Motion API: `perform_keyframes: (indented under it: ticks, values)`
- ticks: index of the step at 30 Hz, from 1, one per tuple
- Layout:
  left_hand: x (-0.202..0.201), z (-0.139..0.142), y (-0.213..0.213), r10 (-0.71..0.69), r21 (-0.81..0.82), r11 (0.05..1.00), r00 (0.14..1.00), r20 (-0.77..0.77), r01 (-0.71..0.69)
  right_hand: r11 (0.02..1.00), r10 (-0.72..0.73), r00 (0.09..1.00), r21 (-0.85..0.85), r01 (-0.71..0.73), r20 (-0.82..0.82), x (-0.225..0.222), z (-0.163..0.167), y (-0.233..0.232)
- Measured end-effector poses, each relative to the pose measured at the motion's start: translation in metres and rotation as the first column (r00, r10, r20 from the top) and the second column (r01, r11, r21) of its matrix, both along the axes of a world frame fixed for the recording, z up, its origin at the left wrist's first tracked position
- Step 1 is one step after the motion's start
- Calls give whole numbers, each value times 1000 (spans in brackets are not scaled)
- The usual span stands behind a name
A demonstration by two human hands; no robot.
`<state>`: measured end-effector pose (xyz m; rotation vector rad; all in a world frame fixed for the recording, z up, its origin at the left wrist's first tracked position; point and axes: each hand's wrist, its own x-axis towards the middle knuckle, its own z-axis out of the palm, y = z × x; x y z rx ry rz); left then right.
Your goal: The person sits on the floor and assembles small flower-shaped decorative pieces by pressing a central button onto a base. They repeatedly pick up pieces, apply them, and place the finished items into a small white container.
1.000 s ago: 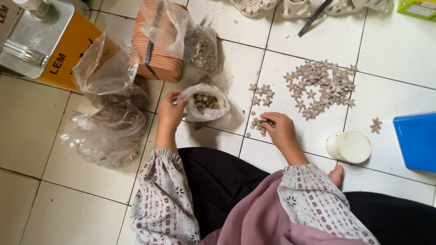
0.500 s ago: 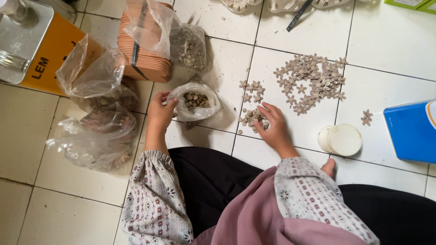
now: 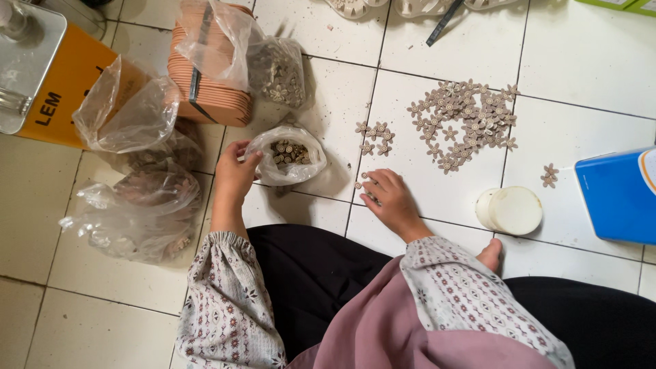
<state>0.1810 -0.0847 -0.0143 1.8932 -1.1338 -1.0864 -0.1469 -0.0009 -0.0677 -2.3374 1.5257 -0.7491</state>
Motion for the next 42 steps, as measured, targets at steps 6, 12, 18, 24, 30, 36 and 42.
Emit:
perform_keyframes:
  ticks: [6,12,18,24,30,36,42]
  values:
    - [3,-7,0,-27,-15,1000,999,43,27,982,-189,967,36,186,168,-20,26,-35]
    - [1,-11,-4,-53,25,998,985,163,49,930,-302,906,-119,348,296,-1,47,-153]
    - [0,-11,-7,-83,46,996,971,226,74,917,-376,914,81,391,-154,36,34,-165]
    - [-3,-9,-9,-105,-47,991,941,322,127,900,-278,938,285,330,-209,30,32,-192]
    - [-7,-4,-9,-97,5,995,943,319,101,937,-336,939,73,341,-70,30,26,-215]
    - [-8,4,-9,-113,-13,992,935,337,124,981,-151,931,61,182,-334,55,17,-203]
    - [-9,2,-10,-108,25,994,944,312,106,800,-389,920,514,309,51,29,33,-228]
